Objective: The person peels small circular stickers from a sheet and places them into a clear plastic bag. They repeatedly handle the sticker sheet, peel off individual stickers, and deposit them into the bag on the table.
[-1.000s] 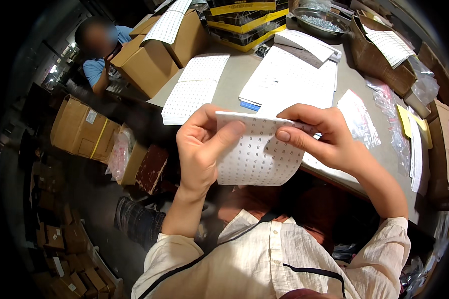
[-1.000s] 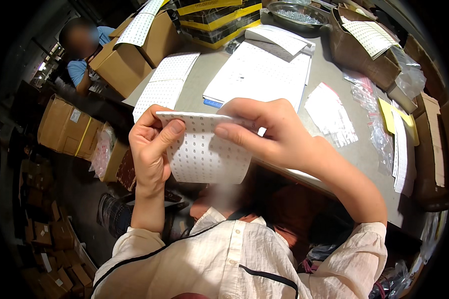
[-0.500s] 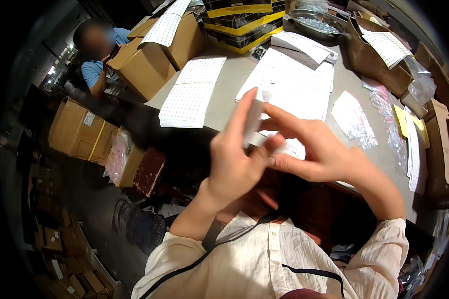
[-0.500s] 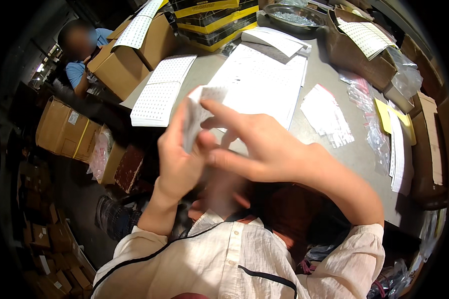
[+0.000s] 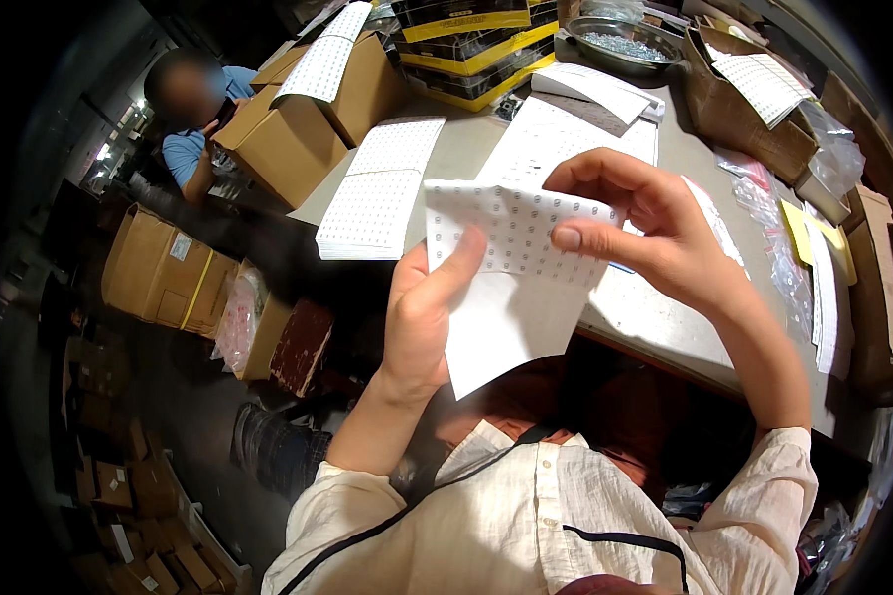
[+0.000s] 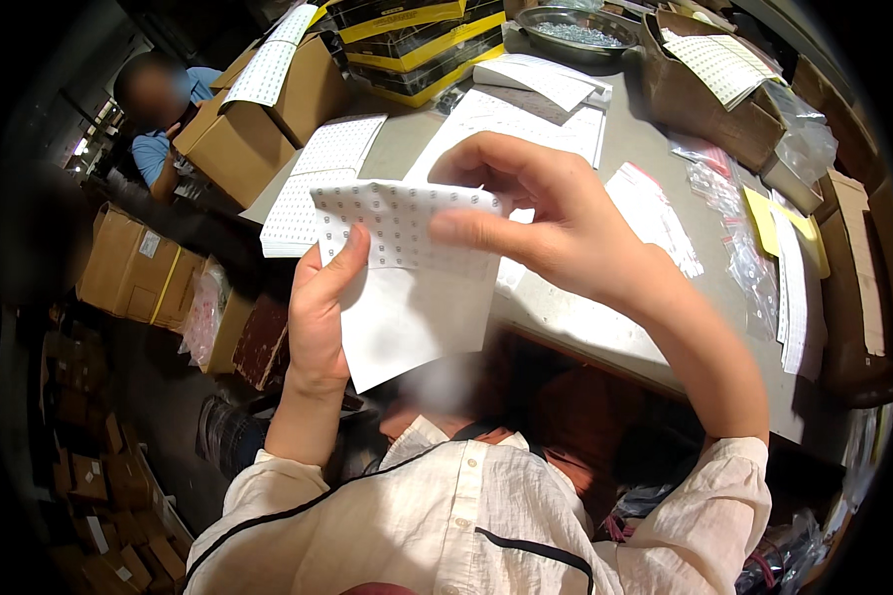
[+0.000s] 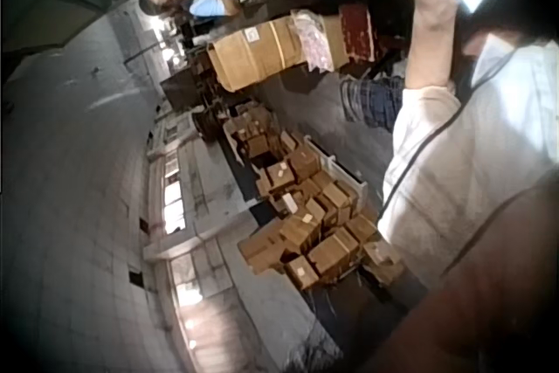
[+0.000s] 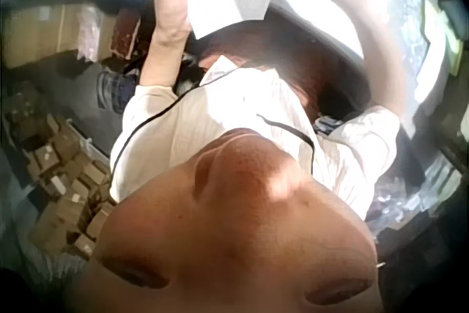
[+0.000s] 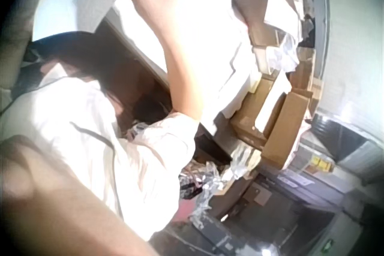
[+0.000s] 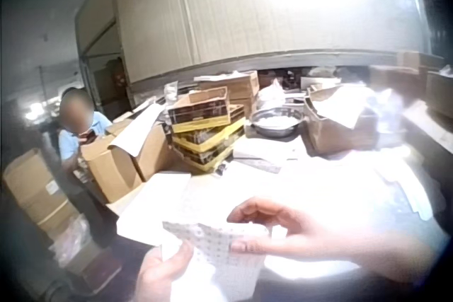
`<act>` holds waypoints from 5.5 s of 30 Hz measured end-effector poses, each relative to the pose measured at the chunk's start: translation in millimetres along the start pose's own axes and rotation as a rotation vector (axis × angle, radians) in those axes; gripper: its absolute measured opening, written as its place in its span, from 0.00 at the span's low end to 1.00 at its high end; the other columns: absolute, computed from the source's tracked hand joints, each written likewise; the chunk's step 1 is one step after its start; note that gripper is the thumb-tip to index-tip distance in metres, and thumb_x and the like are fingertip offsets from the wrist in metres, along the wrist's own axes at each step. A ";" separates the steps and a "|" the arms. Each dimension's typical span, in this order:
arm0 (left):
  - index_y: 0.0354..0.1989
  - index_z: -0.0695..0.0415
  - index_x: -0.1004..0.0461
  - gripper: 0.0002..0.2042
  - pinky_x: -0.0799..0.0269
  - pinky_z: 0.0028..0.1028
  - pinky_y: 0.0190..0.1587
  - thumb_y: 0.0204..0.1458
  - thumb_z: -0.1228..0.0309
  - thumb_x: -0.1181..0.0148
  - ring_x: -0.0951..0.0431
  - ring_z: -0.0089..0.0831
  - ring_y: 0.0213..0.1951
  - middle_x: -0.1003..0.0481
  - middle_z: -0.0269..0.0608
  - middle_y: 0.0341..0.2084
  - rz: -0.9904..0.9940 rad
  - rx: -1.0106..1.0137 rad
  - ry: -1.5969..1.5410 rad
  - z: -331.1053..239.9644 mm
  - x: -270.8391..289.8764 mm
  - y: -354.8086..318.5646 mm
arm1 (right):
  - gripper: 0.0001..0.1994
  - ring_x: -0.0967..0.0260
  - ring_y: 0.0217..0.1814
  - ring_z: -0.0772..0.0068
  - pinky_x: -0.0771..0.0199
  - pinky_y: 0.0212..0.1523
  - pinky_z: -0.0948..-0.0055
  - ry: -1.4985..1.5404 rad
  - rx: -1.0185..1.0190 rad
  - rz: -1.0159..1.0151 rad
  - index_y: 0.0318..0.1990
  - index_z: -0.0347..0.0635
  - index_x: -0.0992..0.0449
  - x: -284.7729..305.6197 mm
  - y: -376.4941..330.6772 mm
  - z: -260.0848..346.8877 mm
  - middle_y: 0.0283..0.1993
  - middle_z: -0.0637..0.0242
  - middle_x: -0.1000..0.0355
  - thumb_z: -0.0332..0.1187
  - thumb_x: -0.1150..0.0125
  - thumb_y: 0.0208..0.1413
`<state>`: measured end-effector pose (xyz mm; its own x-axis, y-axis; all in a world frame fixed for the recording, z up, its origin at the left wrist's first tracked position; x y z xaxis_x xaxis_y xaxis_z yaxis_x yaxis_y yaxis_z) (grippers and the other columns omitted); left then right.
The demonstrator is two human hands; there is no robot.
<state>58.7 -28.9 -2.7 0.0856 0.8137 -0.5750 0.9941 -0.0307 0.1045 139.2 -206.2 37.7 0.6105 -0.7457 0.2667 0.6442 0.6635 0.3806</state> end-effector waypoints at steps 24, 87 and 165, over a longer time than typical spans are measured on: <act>0.35 0.56 0.12 0.09 0.50 0.51 0.74 0.46 0.67 0.29 0.35 0.49 0.71 0.23 0.48 0.60 1.304 -0.082 1.014 44.6 -13.7 186.8 | 0.12 0.21 0.45 0.73 0.20 0.47 0.73 -0.470 -0.193 -0.320 0.51 0.31 0.20 139.0 -4.1 -79.3 0.43 0.62 0.20 0.28 0.38 0.64; 0.49 0.66 0.20 0.14 0.24 0.24 0.44 0.62 0.68 0.35 0.19 0.22 0.40 0.17 0.40 0.40 0.459 0.455 0.444 64.8 27.7 191.5 | 0.16 0.30 0.62 0.58 0.54 0.78 0.41 -1.121 -0.185 -0.139 0.49 0.41 0.25 89.6 -5.5 -108.4 0.53 0.63 0.24 0.22 0.38 0.51; 0.47 0.65 0.21 0.13 0.24 0.23 0.43 0.62 0.66 0.35 0.21 0.21 0.39 0.18 0.38 0.38 0.504 0.445 0.551 63.9 29.6 195.2 | 0.24 0.28 0.57 0.51 0.48 0.74 0.41 -1.069 -0.068 -0.290 0.61 0.39 0.32 92.6 -15.6 -117.8 0.52 0.54 0.25 0.24 0.38 0.55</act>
<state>259.5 -47.9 -51.2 0.5925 0.8034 -0.0587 0.7901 -0.5938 -0.1523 240.0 -278.5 -47.9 -0.2584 -0.5199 0.8142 0.7420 0.4329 0.5119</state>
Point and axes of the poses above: each hand's wrist, its own y-axis towards the middle knuckle, its own x-axis out of the back of the hand, z = x × y, the point moved 5 cm from there along y, towards the middle knuckle
